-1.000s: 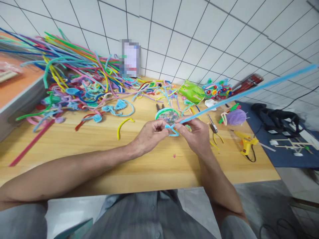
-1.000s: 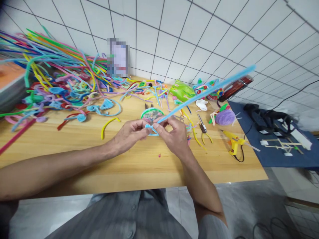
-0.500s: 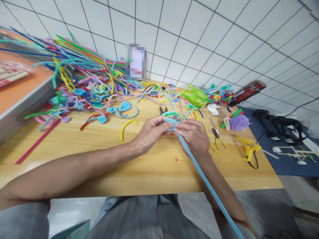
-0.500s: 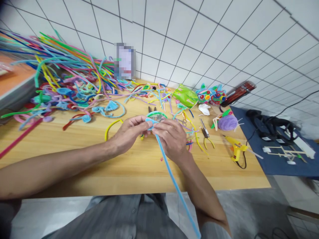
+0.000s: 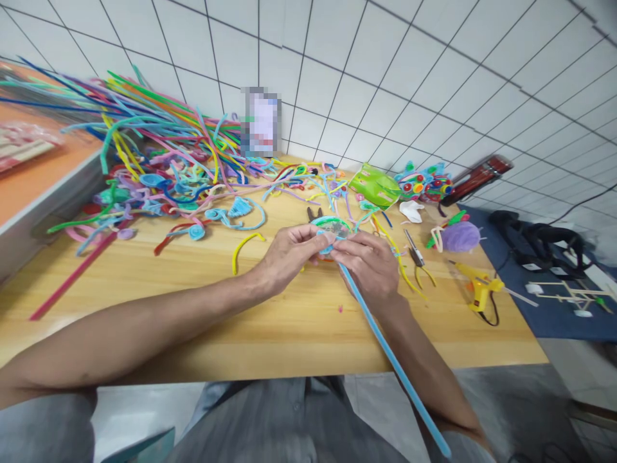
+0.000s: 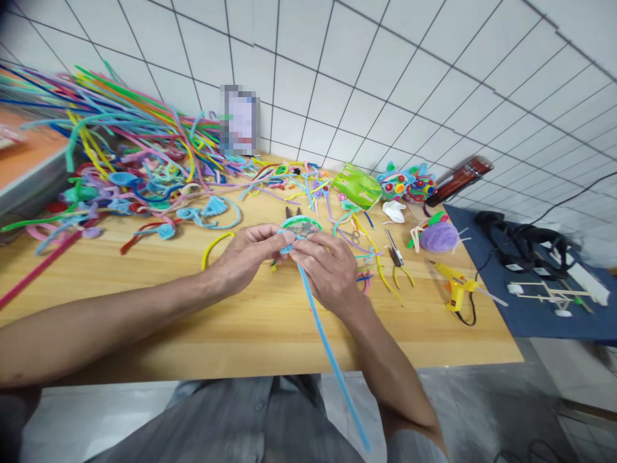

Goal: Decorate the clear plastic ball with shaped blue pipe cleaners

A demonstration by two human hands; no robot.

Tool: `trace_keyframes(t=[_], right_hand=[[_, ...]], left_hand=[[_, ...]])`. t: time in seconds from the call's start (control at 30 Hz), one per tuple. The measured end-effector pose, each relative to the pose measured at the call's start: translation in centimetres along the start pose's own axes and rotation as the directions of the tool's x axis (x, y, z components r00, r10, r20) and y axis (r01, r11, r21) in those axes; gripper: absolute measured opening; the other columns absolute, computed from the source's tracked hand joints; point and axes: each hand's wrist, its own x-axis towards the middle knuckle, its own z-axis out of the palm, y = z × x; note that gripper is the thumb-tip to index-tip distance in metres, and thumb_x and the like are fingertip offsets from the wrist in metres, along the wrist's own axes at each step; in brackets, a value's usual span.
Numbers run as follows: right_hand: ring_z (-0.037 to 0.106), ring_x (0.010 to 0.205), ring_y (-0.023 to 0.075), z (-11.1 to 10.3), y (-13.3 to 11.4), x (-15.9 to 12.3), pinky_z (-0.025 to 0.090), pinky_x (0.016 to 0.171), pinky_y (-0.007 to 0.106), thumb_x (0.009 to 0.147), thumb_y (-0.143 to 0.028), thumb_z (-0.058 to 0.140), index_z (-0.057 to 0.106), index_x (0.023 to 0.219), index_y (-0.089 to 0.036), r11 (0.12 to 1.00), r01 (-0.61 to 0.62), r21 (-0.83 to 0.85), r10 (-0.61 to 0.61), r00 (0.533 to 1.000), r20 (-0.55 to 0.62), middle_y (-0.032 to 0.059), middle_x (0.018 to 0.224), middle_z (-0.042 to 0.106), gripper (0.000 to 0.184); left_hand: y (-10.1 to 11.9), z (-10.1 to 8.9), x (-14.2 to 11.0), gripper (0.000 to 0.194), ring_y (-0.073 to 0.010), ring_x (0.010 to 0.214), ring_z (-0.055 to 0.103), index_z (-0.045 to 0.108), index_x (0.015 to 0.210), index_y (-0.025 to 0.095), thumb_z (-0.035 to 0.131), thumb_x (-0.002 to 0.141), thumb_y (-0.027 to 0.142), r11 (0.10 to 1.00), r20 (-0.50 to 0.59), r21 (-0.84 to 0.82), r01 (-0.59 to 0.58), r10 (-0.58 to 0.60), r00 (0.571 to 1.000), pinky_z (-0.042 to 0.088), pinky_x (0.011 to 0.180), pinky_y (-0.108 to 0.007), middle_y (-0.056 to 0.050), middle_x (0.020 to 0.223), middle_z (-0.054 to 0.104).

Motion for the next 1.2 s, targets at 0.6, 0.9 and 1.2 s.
trace_keyframes(t=[0.6,0.9,1.2], right_hand=[[0.059,0.068,0.0153,1.2,-2.1,1.0,0.049,0.066,0.029,0.092,-0.044,0.071,0.066,0.081,-0.023,0.28,-0.729,0.625,0.731,0.584,0.353,-0.0023,0.072,0.064,0.024],[0.051,0.062,0.0122,0.1,-2.0,2.6,0.042,0.061,0.027,0.084,-0.04,0.078,0.062,0.073,-0.021,0.288,-0.795,0.533,0.741,0.538,0.402,-0.0042,0.065,0.058,0.027],[0.053,0.064,0.0129,-2.2,-0.4,3.2,0.042,0.061,0.027,0.089,-0.05,0.072,0.066,0.083,-0.021,0.197,-0.775,0.6,0.662,0.557,0.502,-0.0026,0.071,0.062,0.031]], left_hand=[[0.7,0.9,-1.0,0.029,-0.0149,0.069,0.059,0.077,0.075,0.018,0.082,0.079,0.046,0.997,-0.031,0.017,-0.08,0.08,0.996,0.049,0.067,-0.027,0.0,0.066,0.065],[0.5,0.7,-0.9,0.038,-0.0123,0.066,0.054,0.077,0.081,0.017,0.087,0.075,0.053,0.999,0.01,0.031,-0.045,0.045,0.999,0.045,0.066,-0.026,0.001,0.069,0.066],[1.7,0.7,0.1,0.029,-0.0118,0.066,0.054,0.078,0.079,0.018,0.086,0.08,0.046,0.997,-0.038,0.068,-0.048,0.05,0.998,0.044,0.066,-0.026,0.0,0.07,0.068]])
